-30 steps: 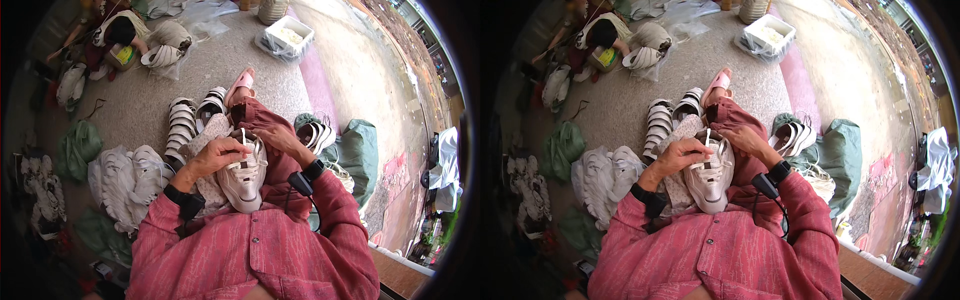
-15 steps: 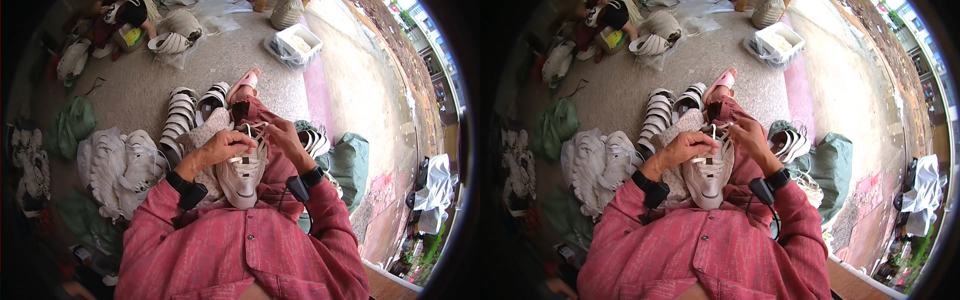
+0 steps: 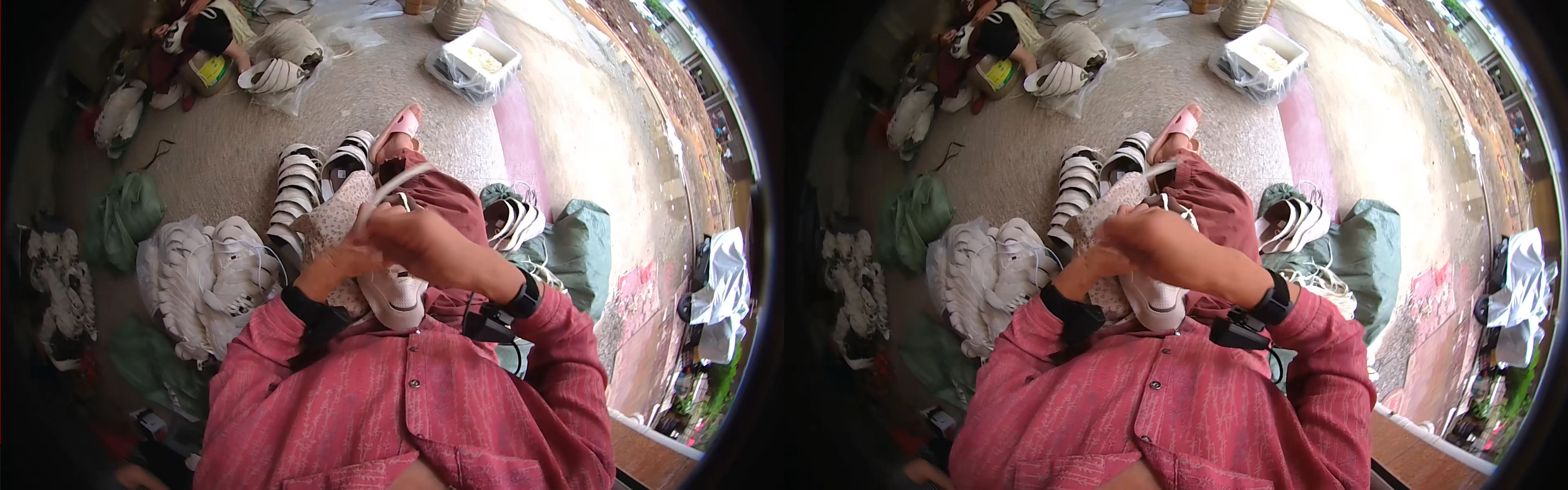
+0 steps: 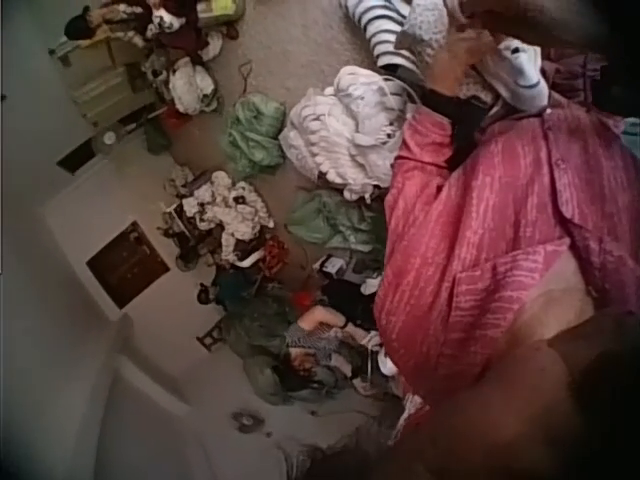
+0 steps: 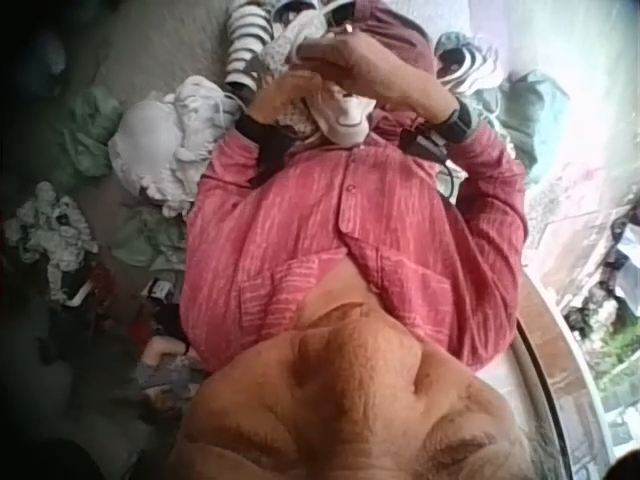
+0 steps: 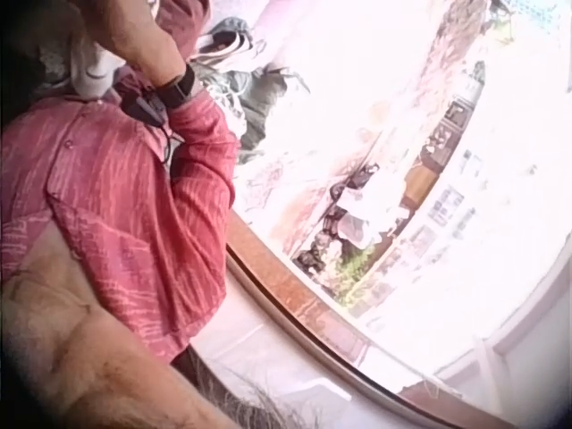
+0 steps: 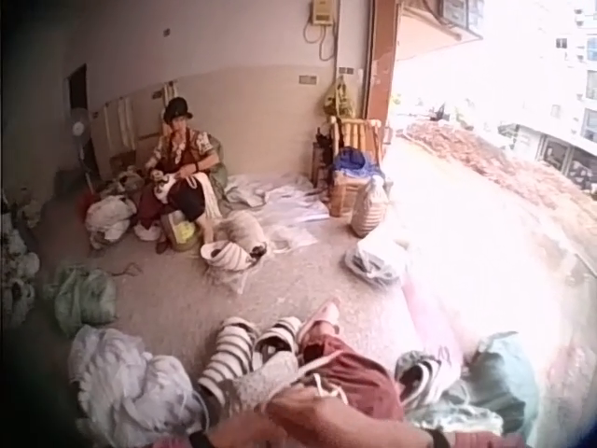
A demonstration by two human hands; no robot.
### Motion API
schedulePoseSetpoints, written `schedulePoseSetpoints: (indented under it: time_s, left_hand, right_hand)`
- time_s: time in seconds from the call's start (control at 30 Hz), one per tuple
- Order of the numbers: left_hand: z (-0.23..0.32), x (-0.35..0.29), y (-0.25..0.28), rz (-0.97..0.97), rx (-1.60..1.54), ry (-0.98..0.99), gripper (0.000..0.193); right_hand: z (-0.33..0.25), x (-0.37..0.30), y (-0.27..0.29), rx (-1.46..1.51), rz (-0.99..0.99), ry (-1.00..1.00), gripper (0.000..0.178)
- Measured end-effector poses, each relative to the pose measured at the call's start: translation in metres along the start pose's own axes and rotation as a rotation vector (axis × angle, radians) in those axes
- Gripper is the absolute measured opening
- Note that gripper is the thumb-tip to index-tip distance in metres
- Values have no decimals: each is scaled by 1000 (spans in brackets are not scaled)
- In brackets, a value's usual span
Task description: Insert laces into a shoe and adjust them.
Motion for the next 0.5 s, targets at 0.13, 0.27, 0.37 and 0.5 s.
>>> schedulePoseSetpoints:
  time_s: [0.13,0.27,0.37,0.5]
  left_hand:
    - [-1,4,-9,-120,-1087,531,22]
    - [11,24,19,-376,-1029,728,21]
    - [13,36,38,-385,-723,486,20]
    - [18,51,53,-465,-802,373,22]
  right_hand:
    - [-11,9,30,-4,10,-256,28]
    - [24,-41,56,230,340,-678,30]
    - [36,-76,41,331,227,-880,43]
    - [48,-90,13,764,340,-1026,48]
Point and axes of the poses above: each hand's wrist, its own x-axis towards the middle knuckle, its own y-axis out of the back of the hand, z = x × y, the point moved 1 cm from there along x, towards the middle knuckle, and after that the axes turned 9 degrees about y, right-handed, at the moved point
